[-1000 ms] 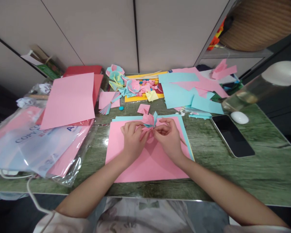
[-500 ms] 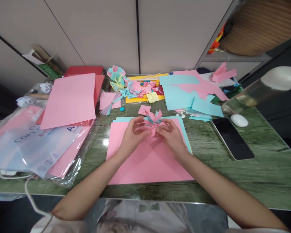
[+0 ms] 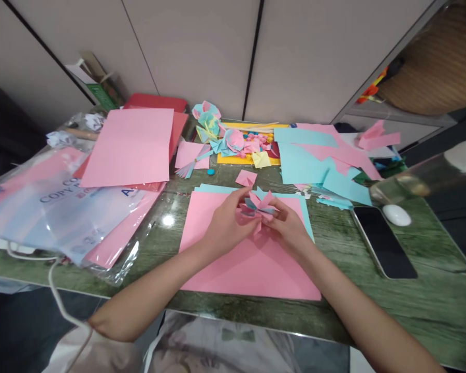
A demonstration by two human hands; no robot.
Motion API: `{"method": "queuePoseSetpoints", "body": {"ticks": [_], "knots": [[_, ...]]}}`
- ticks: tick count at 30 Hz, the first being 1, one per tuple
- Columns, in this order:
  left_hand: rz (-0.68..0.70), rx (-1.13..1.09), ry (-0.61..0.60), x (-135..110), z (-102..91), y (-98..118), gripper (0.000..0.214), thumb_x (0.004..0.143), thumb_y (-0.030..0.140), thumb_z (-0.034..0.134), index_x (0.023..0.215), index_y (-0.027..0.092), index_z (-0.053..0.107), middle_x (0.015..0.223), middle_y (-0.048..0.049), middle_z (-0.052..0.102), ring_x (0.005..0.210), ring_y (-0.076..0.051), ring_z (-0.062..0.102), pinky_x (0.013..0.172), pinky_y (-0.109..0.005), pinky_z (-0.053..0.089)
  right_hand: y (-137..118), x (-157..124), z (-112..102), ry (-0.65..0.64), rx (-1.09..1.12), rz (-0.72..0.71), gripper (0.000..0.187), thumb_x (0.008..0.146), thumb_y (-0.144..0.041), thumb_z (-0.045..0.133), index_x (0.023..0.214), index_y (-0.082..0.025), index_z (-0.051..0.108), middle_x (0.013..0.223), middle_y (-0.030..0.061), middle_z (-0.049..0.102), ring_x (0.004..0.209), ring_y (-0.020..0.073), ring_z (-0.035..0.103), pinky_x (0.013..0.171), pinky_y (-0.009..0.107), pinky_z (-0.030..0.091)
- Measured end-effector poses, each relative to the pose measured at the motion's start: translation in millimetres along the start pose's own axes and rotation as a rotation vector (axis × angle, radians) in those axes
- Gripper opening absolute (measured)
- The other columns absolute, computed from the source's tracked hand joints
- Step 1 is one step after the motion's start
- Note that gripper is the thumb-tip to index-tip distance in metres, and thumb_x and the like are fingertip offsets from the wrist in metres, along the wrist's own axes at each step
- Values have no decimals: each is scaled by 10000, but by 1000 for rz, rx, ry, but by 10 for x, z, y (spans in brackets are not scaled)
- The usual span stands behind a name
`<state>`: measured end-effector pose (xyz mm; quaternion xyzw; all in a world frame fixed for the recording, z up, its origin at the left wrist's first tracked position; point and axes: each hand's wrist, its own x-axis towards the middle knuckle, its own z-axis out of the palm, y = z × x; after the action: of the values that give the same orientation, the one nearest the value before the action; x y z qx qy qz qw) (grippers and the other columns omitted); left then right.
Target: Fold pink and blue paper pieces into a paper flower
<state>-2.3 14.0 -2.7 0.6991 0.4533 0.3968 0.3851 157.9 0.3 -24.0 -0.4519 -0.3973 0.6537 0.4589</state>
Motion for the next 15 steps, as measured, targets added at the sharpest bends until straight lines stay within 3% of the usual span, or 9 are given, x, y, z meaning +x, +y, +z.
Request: {"method": "queuePoseSetpoints", "body": {"ticks": [9,12,15], "knots": [[-5,55,6,-23,-21,38,534,687,199,606,1191,219,429,1089,-44,573,919,-159,558,809,-289,447,-20,-2,17,0,-80,1,362,625,-289,692,947,-252,531,805,-6,647,660,129,584,618,250,440],[-33,-57,9,13,-57,34,537,679,250,636,1178,223,439,1193,-56,522,1073,-194,493,922,-339,385,-51,-7,26,-23,-5,54,378,612,-270,704,946,-254,527,759,-27,625,604,104,560,560,223,418],[-178,-329,-58,88,-140,-25,516,719,323,607,1191,243,416,1303,-72,431,1200,-225,400,956,-384,352,-74,-13,1,-37,69,131,385,596,-224,720,938,-242,544,677,-50,587,521,69,495,464,185,339]]}}
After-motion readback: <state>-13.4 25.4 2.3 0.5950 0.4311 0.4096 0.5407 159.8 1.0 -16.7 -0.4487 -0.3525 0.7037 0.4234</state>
